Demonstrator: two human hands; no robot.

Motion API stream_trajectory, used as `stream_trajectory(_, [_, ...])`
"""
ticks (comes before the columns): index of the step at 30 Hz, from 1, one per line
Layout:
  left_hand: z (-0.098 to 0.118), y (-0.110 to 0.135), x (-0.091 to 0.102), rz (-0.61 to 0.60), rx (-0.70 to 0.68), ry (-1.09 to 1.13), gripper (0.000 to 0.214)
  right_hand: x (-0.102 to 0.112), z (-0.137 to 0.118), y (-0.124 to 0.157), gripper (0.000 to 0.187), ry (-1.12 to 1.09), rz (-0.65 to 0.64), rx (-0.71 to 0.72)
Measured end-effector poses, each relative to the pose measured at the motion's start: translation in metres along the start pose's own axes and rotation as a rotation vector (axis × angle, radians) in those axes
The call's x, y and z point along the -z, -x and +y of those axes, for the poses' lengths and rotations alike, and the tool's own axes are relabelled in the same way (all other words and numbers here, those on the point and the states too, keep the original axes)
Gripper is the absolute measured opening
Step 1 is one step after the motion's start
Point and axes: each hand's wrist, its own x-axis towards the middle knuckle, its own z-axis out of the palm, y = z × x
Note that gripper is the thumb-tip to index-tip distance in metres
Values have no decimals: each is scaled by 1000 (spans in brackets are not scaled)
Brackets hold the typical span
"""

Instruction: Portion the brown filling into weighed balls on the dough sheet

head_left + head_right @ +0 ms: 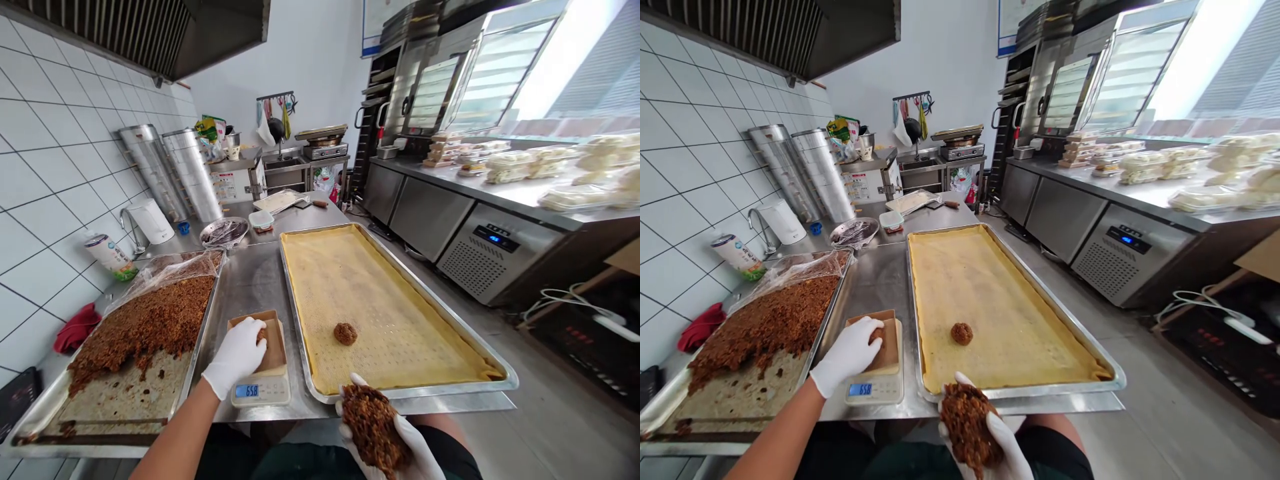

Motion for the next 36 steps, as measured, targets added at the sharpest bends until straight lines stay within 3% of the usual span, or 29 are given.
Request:
stream_trajectory(4, [-3,-10,20,-42,75,260,24,1,-5,2,35,-15,10,12])
stream_trajectory(7, [11,-11,19,-62,118,520,36,0,-10,4,35,-15,-20,47])
stream_trajectory(10, [39,-6,-1,-88,106,739,39,0,-14,6,39,-27,-37,79])
stream_trajectory(16, [95,-8,-59,-232,146,1153,18,1,-26,15,38,-70,-11,121])
stream_trajectory(20, [109,-24,-85,-262,157,1136,29,4,-34,23,39,-91,-26,147])
stream_trajectory(25, [114,-39,-100,-325,191,1138,28,6,-39,28,43,-108,-12,172])
stream_trajectory(29, [118,-41,-104,-343,251,1164,45,9,-43,30,43,-115,-29,192])
stream_trajectory(36, [126,-27,-100,-421,257,1216,35,13,-51,32,42,-97,-46,205])
